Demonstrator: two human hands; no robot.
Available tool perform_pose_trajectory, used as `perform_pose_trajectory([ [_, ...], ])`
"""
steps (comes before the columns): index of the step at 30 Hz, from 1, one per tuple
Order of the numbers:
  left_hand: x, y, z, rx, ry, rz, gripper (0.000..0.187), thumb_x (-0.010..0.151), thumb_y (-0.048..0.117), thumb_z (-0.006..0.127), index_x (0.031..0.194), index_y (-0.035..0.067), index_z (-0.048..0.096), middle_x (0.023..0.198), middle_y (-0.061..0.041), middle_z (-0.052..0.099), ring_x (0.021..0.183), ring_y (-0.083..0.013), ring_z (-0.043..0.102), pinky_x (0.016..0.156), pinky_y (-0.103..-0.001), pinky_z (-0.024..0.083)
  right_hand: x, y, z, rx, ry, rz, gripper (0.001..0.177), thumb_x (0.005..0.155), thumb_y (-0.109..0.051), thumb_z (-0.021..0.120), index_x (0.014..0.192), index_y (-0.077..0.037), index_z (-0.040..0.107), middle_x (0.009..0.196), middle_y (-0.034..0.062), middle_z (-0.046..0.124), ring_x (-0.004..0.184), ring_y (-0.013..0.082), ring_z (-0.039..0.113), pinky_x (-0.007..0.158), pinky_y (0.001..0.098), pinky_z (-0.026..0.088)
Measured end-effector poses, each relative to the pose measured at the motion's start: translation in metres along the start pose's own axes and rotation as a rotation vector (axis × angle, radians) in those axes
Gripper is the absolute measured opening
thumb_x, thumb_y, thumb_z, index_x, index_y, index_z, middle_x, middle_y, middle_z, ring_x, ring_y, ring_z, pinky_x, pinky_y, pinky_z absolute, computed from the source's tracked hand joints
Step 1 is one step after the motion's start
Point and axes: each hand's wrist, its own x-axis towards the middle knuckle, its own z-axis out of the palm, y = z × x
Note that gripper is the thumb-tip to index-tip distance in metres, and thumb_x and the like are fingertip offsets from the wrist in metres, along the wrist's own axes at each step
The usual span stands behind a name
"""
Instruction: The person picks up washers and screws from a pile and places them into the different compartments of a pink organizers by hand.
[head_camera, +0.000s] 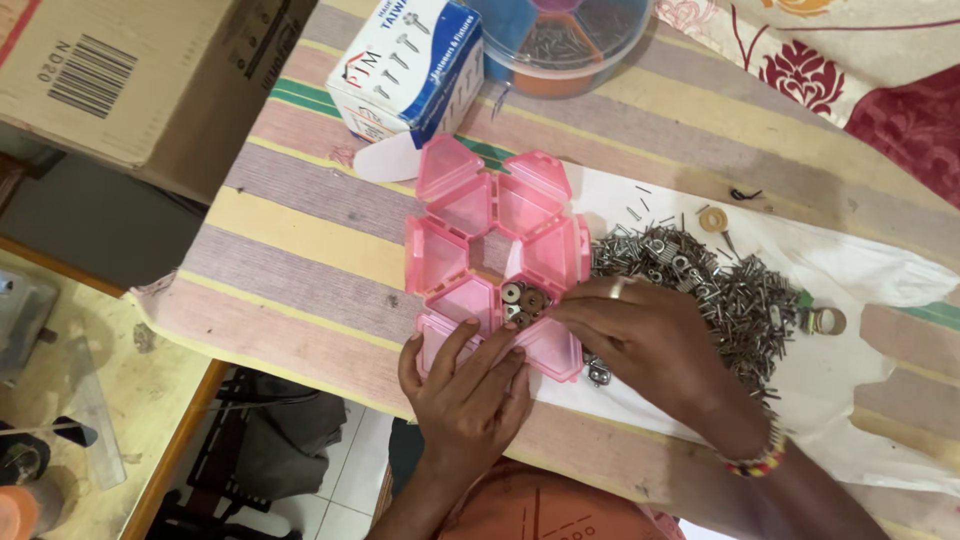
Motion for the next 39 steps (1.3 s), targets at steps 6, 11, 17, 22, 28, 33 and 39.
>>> perform_pose_trajectory([
  [6,0.000,-0.001,-0.001,-0.014,0.001,0.001,0.016,0.085,0.021,0.080,0.098,0.014,0.076,0.122,0.002,0.073,0.124,-0.0261,0.061,0.116,-0.056,0.022,0.004,-0.004,-0.005,0.050,0.031,0.026,0.022,0.088,-0.010,0.074,0.109,-0.014,0.079,0.111,0.0049,0.078,0.090,0.0175,0.076,0.075,0.0287,0.060],
  [11,-0.007,-0.005,-0.001,-0.009,-0.055,0.001,0.019,0.084,0.024,0.080,0.101,0.015,0.078,0.126,0.002,0.072,0.124,-0.0256,0.060,0.116,-0.056,0.021,-0.033,0.017,-0.035,-0.097,0.040,0.251,0.018,0.086,-0.016,0.078,0.104,-0.016,0.080,0.104,0.0014,0.078,0.083,0.0174,0.073,0.070,0.0288,0.058],
  [17,-0.006,-0.004,0.002,0.032,-0.055,-0.003,0.021,0.083,0.023,0.080,0.103,0.015,0.079,0.123,0.004,0.074,0.125,-0.0232,0.061,0.115,-0.054,0.022,-0.065,0.031,-0.038,-0.229,-0.057,0.247,0.014,0.079,-0.020,0.081,0.092,-0.018,0.081,0.096,-0.0024,0.077,0.079,0.0175,0.072,0.067,0.0306,0.056],
  [22,-0.006,-0.004,0.001,0.035,-0.070,-0.008,0.021,0.083,0.023,0.081,0.102,0.016,0.078,0.124,0.004,0.073,0.125,-0.0233,0.061,0.115,-0.054,0.022,-0.069,0.033,-0.021,-0.344,-0.084,0.259,0.014,0.083,-0.024,0.078,0.095,-0.019,0.081,0.094,-0.0020,0.076,0.077,0.0204,0.071,0.065,0.0351,0.055],
  [28,-0.005,-0.004,0.002,0.011,-0.039,0.004,0.020,0.082,0.023,0.081,0.101,0.015,0.078,0.124,0.003,0.072,0.123,-0.0242,0.061,0.115,-0.056,0.022,-0.066,0.029,-0.015,-0.480,-0.108,0.246,0.012,0.087,-0.025,0.077,0.094,-0.016,0.079,0.092,-0.0018,0.075,0.078,0.0218,0.069,0.068,0.0375,0.055],
  [33,-0.001,-0.001,0.000,-0.030,0.008,0.001,0.018,0.082,0.021,0.080,0.098,0.014,0.077,0.121,0.000,0.073,0.122,-0.0267,0.062,0.116,-0.056,0.023,-0.049,0.010,-0.028,-0.329,-0.034,0.341,0.013,0.083,-0.027,0.078,0.092,-0.019,0.080,0.091,-0.0023,0.076,0.070,0.0202,0.071,0.060,0.0347,0.055],
  [39,0.003,0.002,-0.003,-0.016,-0.002,-0.007,0.016,0.083,0.020,0.080,0.096,0.012,0.076,0.119,0.000,0.073,0.120,-0.0262,0.063,0.114,-0.055,0.024,-0.009,-0.007,-0.022,-0.246,-0.024,0.032,0.014,0.083,-0.025,0.077,0.095,-0.018,0.078,0.081,0.0018,0.073,0.065,0.0219,0.068,0.058,0.0354,0.055],
])
